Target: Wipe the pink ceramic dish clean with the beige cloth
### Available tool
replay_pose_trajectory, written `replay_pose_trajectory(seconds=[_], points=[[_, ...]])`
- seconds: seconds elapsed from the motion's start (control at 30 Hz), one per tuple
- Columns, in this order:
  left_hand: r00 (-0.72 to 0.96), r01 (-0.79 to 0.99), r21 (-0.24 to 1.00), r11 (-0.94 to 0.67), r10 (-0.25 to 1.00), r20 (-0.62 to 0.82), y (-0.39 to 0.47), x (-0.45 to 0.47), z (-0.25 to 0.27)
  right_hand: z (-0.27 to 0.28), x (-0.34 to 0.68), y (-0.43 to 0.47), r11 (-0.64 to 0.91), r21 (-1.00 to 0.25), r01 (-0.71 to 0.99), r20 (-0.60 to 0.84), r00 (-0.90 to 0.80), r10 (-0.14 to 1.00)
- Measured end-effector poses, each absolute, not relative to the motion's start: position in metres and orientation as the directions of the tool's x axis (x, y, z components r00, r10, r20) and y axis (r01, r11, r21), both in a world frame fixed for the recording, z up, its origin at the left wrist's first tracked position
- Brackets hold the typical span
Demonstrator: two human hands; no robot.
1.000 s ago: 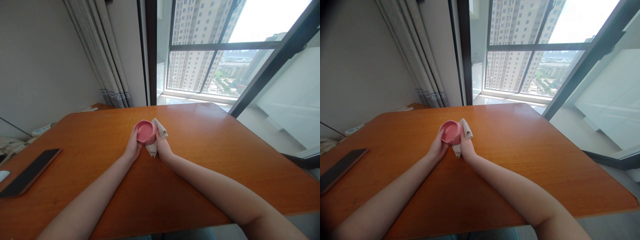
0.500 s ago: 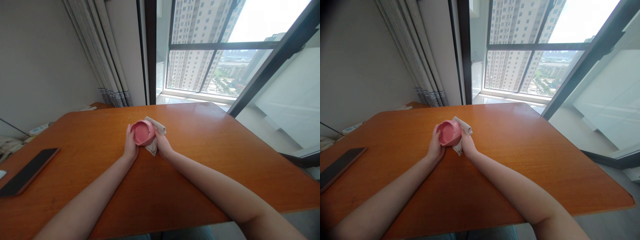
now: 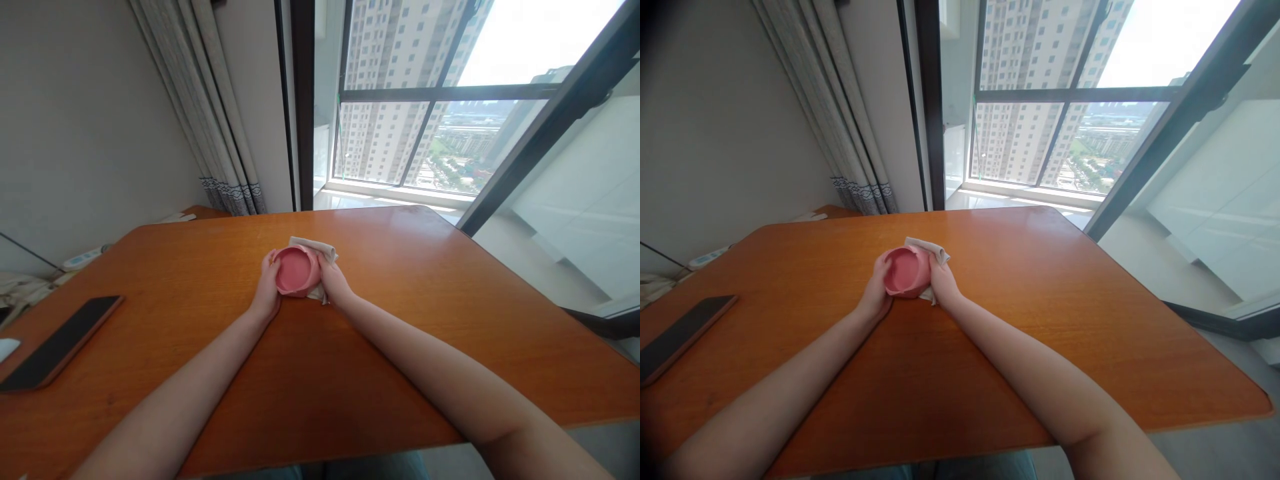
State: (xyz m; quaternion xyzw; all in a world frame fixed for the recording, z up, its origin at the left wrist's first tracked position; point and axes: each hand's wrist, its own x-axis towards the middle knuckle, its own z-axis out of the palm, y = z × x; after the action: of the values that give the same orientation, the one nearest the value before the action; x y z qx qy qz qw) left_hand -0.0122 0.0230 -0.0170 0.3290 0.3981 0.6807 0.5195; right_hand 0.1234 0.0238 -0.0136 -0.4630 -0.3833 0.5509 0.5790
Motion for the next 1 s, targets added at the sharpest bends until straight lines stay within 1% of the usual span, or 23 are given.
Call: replay_pose_trajectory(seconds=[0.07,0.17,0.23,0.33,0.4,0.47,0.57,0.63,0.73,0.8,0.9,1.0], points=[[-0.267,-0.509,0.846,-0.156,0.963,0.017,0.023,-0.013,-0.014,-0.012,0.118,0.018,-0.061,-0.951,-0.303,-0.076,0.036,0.996],[-0.205,-0.526,0.843,-0.115,0.979,0.006,0.023,-0.015,-0.011,-0.009,0.116,0.015,-0.020,-0.958,-0.285,-0.020,-0.002,1.000],[-0.185,-0.485,0.868,-0.103,0.983,0.013,0.024,-0.017,-0.013,-0.006,0.120,0.016,0.048,-0.963,-0.267,0.041,0.033,0.999],[-0.200,-0.390,0.919,-0.053,0.979,-0.028,0.027,-0.018,-0.021,-0.003,0.127,0.020,0.109,-0.969,-0.222,0.086,0.109,0.990],[-0.210,-0.338,0.941,-0.036,0.977,-0.038,0.027,-0.018,-0.025,-0.003,0.130,0.023,0.100,-0.977,-0.190,0.077,0.128,0.989],[-0.237,-0.344,0.936,-0.071,0.971,-0.014,0.027,-0.016,-0.025,-0.004,0.130,0.023,0.066,-0.980,-0.188,0.044,0.120,0.992],[-0.291,-0.441,0.882,-0.166,0.956,0.035,0.026,-0.014,-0.018,-0.005,0.124,0.018,-0.024,-0.972,-0.234,-0.040,0.065,0.997],[-0.290,-0.510,0.838,-0.192,0.956,0.042,0.025,-0.013,-0.014,-0.006,0.119,0.016,-0.062,-0.961,-0.268,-0.072,0.027,0.997],[-0.217,-0.537,0.831,-0.143,0.976,0.027,0.024,-0.013,-0.011,-0.008,0.119,0.016,-0.053,-0.950,-0.309,-0.066,0.031,0.997],[-0.170,-0.506,0.859,-0.079,0.985,-0.010,0.024,-0.013,-0.013,-0.010,0.123,0.020,-0.012,-0.953,-0.304,-0.037,0.074,0.997],[-0.158,-0.433,0.901,-0.004,0.985,-0.072,0.022,-0.012,-0.015,-0.013,0.131,0.028,0.040,-0.966,-0.255,0.012,0.109,0.994],[-0.146,-0.436,0.900,-0.023,0.988,-0.045,0.020,-0.011,-0.015,-0.015,0.132,0.031,-0.002,-0.968,-0.250,-0.027,0.095,0.995]])
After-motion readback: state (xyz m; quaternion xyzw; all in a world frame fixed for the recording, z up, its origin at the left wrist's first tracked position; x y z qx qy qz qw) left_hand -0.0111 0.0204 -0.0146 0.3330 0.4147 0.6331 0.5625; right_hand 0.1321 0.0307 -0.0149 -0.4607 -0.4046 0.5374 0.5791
